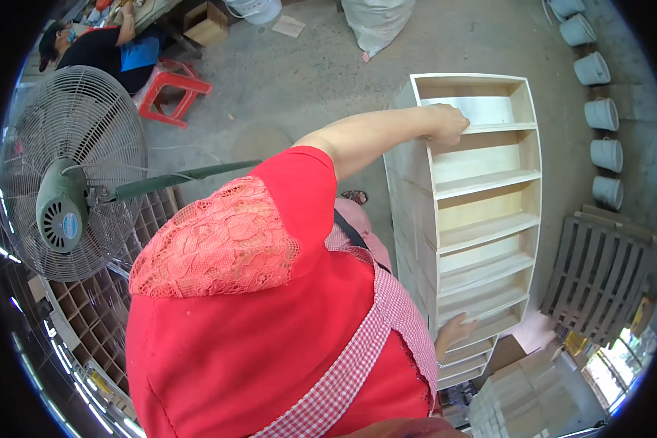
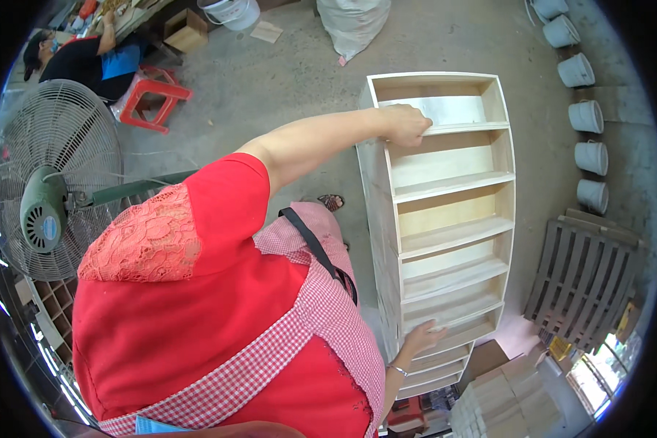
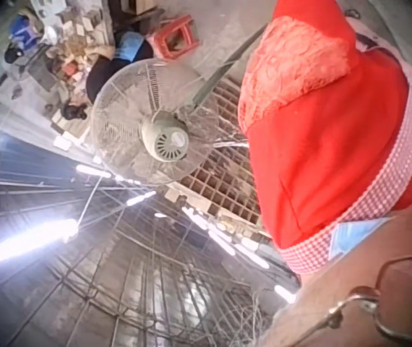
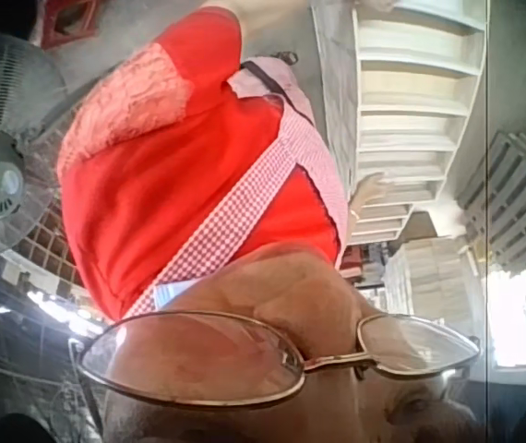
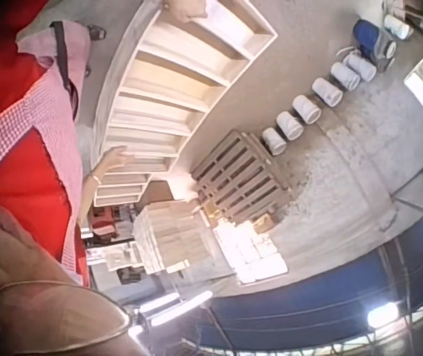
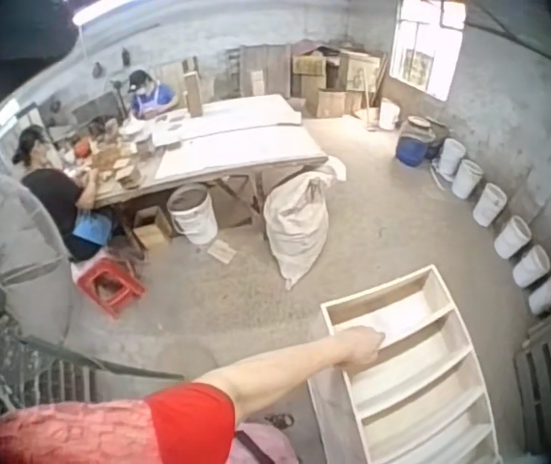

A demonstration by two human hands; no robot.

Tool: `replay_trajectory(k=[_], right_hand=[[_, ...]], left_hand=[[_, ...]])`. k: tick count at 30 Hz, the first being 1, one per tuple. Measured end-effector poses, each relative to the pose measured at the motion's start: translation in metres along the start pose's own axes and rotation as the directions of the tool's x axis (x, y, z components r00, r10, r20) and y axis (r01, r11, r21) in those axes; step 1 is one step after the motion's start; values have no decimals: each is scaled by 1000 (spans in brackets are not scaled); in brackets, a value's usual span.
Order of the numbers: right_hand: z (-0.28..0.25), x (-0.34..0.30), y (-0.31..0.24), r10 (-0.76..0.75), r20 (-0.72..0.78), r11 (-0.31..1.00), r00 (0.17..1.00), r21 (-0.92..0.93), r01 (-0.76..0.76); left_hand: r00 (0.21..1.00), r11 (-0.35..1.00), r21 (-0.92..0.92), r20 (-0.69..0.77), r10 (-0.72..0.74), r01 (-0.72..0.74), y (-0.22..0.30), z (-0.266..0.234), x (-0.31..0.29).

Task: Assembling and gluing wooden shelf units in a woodworking shop.

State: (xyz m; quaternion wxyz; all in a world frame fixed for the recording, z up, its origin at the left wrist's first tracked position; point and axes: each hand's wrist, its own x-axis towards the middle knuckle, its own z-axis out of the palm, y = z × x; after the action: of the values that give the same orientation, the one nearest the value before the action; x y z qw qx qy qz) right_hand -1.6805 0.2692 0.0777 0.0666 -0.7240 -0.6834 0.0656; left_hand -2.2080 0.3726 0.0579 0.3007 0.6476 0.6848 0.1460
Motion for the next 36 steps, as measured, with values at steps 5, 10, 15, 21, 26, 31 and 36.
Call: replay_trajectory(k=[5, 10, 15, 21, 26, 31, 36], right_hand=[[10, 4, 6, 1, -5, 1000, 1000, -12, -1], [38, 12, 87, -420, 47, 809, 906, -432, 398], [28, 16, 4, 48, 38, 999, 998, 9, -48], [4, 13, -38, 262, 61, 960, 963, 87, -267], [11, 14, -64, 425, -32, 900, 904, 117, -419], [13, 14, -74, 476, -74, 853, 876, 279, -440], [12, 15, -78, 466, -76, 844, 882, 337, -417]], left_hand=[[1000, 1000, -8, -17, 6, -7, -3, 4, -1], [996, 996, 65, 71, 55, -60, -1, 7, 14], [988, 988, 115, -100, 117, -106, -45, -4, 7], [998, 985, 163, 48, 50, -57, -39, -12, 30], [998, 981, 183, 31, 59, -64, -47, -22, 34], [993, 992, 86, 83, 83, -90, -61, -29, 45], [998, 997, 39, 34, 58, -59, -50, -31, 37]])
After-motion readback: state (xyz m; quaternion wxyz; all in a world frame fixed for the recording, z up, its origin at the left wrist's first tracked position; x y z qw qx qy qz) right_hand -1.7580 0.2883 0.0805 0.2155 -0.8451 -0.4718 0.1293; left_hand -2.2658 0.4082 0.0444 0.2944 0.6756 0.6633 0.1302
